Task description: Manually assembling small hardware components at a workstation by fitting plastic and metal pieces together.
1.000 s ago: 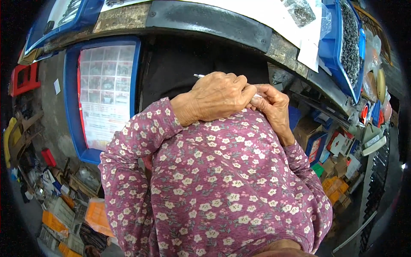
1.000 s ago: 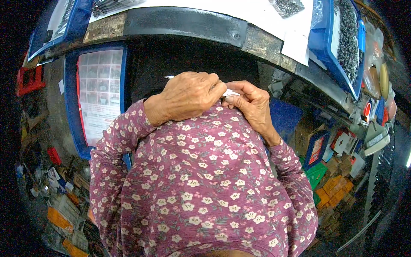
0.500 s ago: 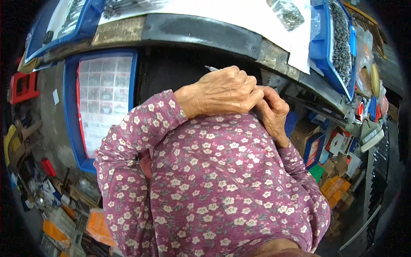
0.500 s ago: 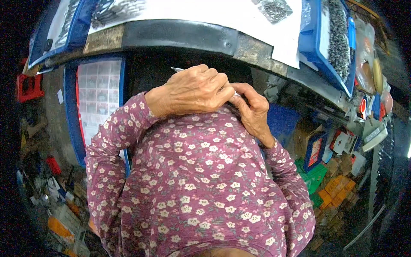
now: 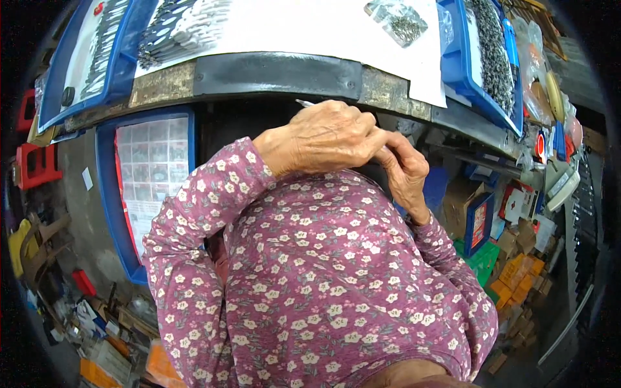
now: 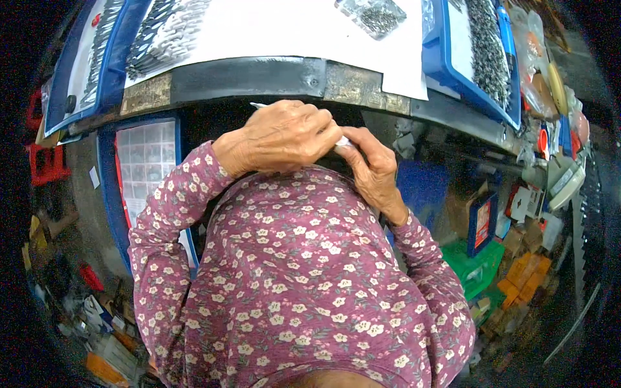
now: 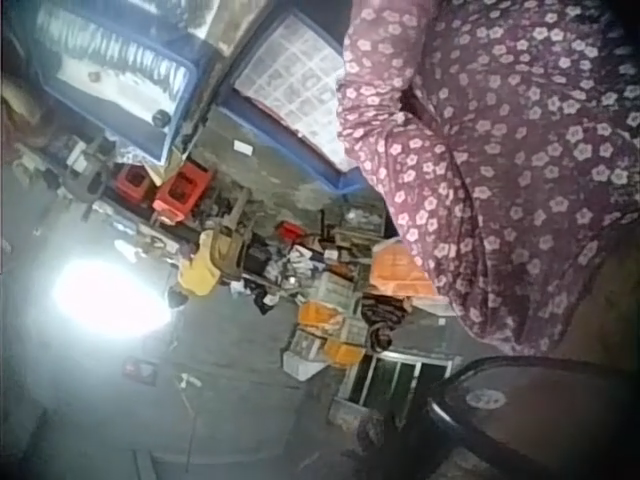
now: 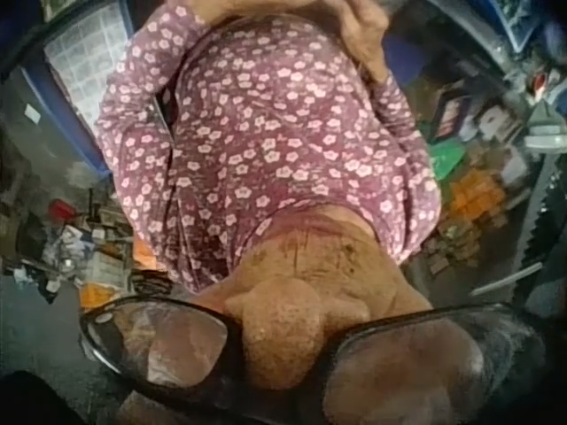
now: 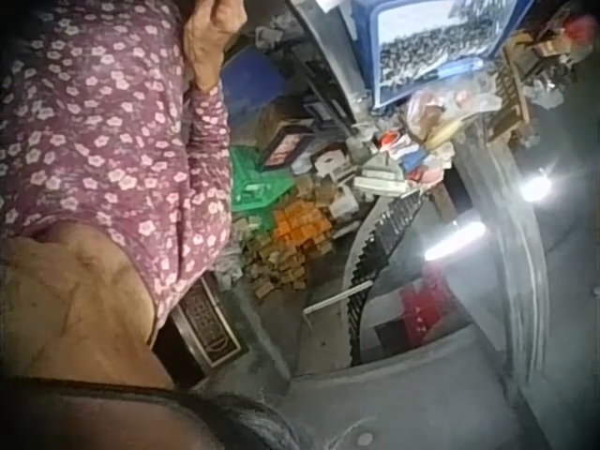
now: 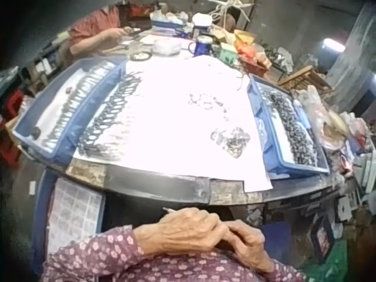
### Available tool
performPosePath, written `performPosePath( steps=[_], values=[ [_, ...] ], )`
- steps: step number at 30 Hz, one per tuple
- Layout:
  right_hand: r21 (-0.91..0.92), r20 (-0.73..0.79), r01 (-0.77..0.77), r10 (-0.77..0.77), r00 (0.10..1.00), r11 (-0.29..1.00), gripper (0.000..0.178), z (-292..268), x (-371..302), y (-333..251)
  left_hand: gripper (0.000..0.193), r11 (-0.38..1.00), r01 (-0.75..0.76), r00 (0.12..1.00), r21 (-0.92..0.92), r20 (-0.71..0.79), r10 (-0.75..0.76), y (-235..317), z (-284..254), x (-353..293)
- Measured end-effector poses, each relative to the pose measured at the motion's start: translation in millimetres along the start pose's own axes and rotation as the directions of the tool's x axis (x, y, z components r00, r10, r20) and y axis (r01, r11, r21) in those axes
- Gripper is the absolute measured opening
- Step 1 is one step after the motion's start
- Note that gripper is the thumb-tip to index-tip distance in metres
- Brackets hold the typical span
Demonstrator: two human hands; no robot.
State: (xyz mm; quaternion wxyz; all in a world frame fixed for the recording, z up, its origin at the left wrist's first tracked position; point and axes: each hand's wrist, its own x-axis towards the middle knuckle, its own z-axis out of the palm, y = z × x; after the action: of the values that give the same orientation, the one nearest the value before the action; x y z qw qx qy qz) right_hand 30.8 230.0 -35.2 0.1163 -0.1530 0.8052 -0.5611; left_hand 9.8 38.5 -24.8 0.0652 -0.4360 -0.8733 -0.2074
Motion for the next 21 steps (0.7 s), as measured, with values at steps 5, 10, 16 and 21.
performPosePath(
  steps=[5, 10, 16, 21],
  values=[
    [-0.065, 0.141, 0.237, -0.226, 0.964, 0.969, 0.020, 8, 7, 7, 0.009, 0.978, 0.190, 0.978, -0.083, 0.100, -0.182, 7, -8, -19],
    [0.017, 0.294, 0.288, -0.280, 0.914, 0.957, 0.020, 17, 4, 9, 0.012, 0.910, 0.347, 0.938, -0.228, 0.099, -0.333, 30, -9, -49],
    [0.077, 0.480, 0.340, -0.333, 0.812, 0.937, 0.021, 19, -1, 10, 0.014, 0.805, 0.479, 0.878, -0.349, 0.176, -0.446, 49, -9, -60],
    [0.168, 0.470, 0.407, -0.436, 0.768, 0.898, 0.019, 24, -6, 9, 0.020, 0.851, 0.412, 0.911, -0.326, 0.136, -0.390, 59, -5, -66]
  ],
)
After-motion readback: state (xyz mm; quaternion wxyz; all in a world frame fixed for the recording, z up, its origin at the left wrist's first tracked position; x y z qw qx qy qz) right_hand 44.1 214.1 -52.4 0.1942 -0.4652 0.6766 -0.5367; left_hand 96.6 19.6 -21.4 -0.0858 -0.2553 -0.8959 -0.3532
